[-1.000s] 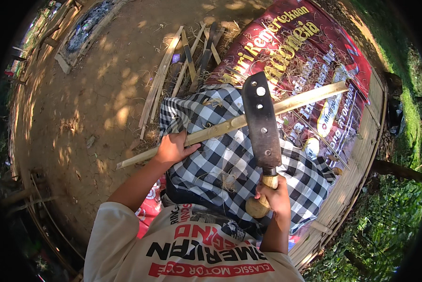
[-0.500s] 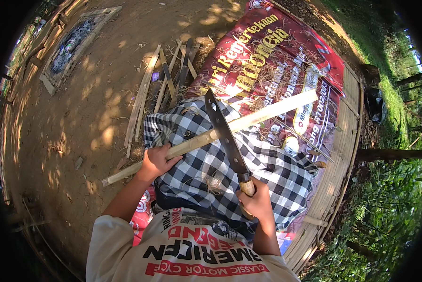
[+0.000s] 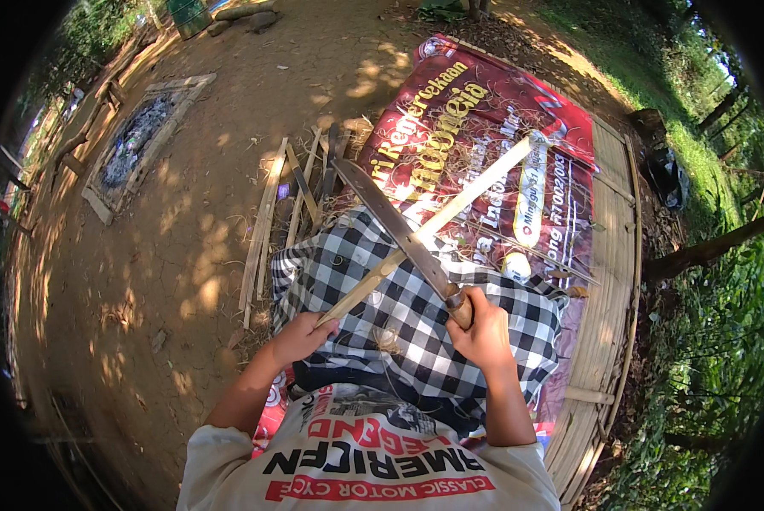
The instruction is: The person shaves a piece of bamboo by hand using a cleaver-like knife, repeatedly sliding the blade along the length of the wood to strip away material.
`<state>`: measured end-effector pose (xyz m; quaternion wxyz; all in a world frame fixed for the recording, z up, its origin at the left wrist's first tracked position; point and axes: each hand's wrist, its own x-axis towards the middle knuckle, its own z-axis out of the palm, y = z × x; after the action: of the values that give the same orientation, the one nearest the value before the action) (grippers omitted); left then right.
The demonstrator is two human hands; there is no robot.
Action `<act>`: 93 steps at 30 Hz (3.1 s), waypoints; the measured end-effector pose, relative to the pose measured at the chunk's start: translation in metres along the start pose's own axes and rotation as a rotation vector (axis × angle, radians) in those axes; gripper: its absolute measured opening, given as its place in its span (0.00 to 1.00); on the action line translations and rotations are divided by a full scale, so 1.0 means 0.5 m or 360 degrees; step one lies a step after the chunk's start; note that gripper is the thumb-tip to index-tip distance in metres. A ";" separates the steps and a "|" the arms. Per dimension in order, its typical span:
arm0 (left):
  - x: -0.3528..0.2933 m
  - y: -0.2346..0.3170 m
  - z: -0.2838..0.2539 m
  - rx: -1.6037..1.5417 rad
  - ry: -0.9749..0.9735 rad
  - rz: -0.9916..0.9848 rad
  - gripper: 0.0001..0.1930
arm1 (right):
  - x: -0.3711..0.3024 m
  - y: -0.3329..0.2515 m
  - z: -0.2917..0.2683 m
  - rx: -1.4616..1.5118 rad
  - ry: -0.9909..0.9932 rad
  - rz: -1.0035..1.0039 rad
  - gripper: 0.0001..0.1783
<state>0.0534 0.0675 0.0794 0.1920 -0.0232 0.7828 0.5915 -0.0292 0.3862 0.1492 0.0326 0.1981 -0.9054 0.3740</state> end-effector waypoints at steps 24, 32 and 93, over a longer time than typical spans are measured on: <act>0.065 -0.034 0.023 -0.0516 -0.0032 -0.0853 0.22 | 0.230 0.143 0.096 -0.0831 -0.0206 -0.0710 0.19; 0.061 -0.048 0.022 -0.0744 0.0116 -0.0856 0.22 | 0.247 0.151 0.056 -0.0127 -0.0837 -0.0520 0.22; 0.095 -0.023 -0.003 -0.0501 -0.0021 -0.1070 0.25 | 0.297 0.271 0.046 -0.0139 -0.0050 0.0192 0.18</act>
<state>0.0122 0.0719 0.0537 0.3748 -0.3044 0.6295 0.6088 -0.2157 0.4075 0.0735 0.0042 0.1476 -0.9315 0.3324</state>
